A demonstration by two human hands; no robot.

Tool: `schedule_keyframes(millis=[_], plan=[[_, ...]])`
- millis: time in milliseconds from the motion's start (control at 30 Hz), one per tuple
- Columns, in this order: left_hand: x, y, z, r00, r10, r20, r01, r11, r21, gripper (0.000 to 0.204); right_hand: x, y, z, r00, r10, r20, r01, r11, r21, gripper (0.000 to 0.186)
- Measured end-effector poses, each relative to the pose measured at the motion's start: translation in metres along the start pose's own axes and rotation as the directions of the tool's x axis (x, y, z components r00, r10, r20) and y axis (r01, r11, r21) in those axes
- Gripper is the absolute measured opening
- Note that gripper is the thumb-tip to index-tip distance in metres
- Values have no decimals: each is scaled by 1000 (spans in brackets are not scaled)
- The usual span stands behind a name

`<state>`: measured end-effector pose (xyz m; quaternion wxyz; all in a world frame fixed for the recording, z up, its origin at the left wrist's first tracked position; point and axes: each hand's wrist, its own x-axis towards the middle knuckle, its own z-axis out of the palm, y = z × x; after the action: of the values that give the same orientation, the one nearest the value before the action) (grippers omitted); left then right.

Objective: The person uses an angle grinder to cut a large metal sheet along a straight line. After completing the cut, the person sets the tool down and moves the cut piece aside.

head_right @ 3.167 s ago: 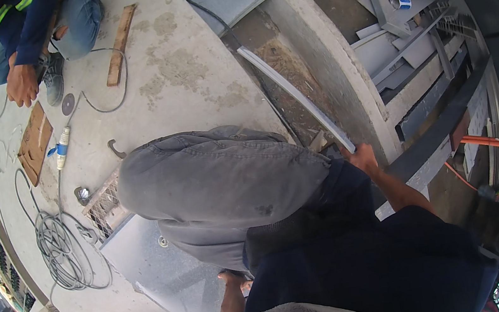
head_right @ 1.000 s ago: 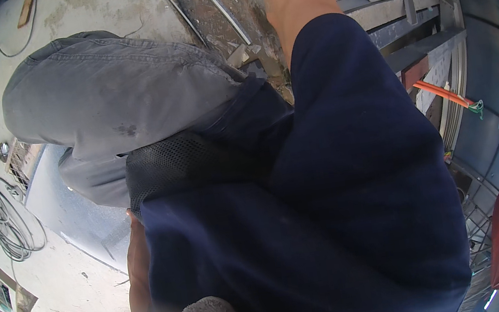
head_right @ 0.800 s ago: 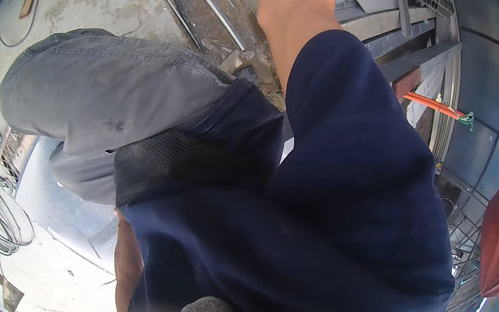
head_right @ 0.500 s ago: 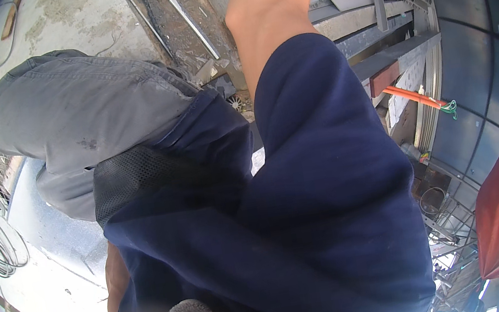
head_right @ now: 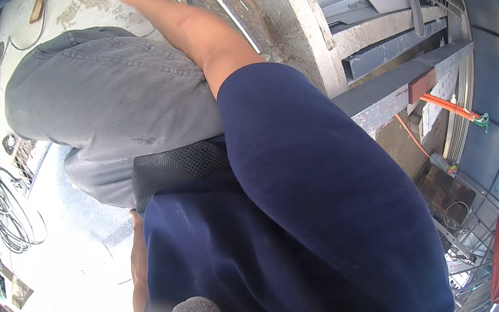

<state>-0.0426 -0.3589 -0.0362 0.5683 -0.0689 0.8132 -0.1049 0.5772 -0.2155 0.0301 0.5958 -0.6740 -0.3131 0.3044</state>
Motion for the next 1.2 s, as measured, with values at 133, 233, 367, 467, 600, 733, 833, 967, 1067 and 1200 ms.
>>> schedule_keyframes(millis=[133,233,367,467,600,733,833,967,1067,1200], plan=[[3,-6,1,1000,-23,1,23,999,-47,102,-41,60,57,938,110,329,74,863,-500,39],[7,-7,-1,1000,-32,2,32,998,-61,102,-46,63,8,940,166,299,125,648,-752,35],[9,-6,-4,999,-43,-21,42,997,-58,102,-110,26,-118,699,596,395,-160,669,-726,35],[6,-2,-2,998,-42,-44,39,998,-57,103,-184,-28,-190,644,735,211,-570,645,-509,34],[3,2,3,996,-41,-76,36,998,-58,103,-256,-111,-215,635,642,430,-679,729,-84,32],[3,1,8,995,-46,-87,40,997,-66,103,-258,-152,-189,747,468,472,-434,882,-186,23],[4,1,8,994,-58,-88,50,995,-87,104,-230,-159,-172,768,380,515,-274,922,-273,14],[7,-1,4,993,-76,-93,66,992,-111,104,-216,-170,-161,767,448,459,-366,893,-261,25],[12,-1,2,992,-85,-92,73,989,-126,105,-203,-185,-172,652,487,581,-27,781,-624,27],[15,1,1,995,-95,-5,95,993,-65,106,-194,-197,-187,679,465,568,-474,869,-144,28]])
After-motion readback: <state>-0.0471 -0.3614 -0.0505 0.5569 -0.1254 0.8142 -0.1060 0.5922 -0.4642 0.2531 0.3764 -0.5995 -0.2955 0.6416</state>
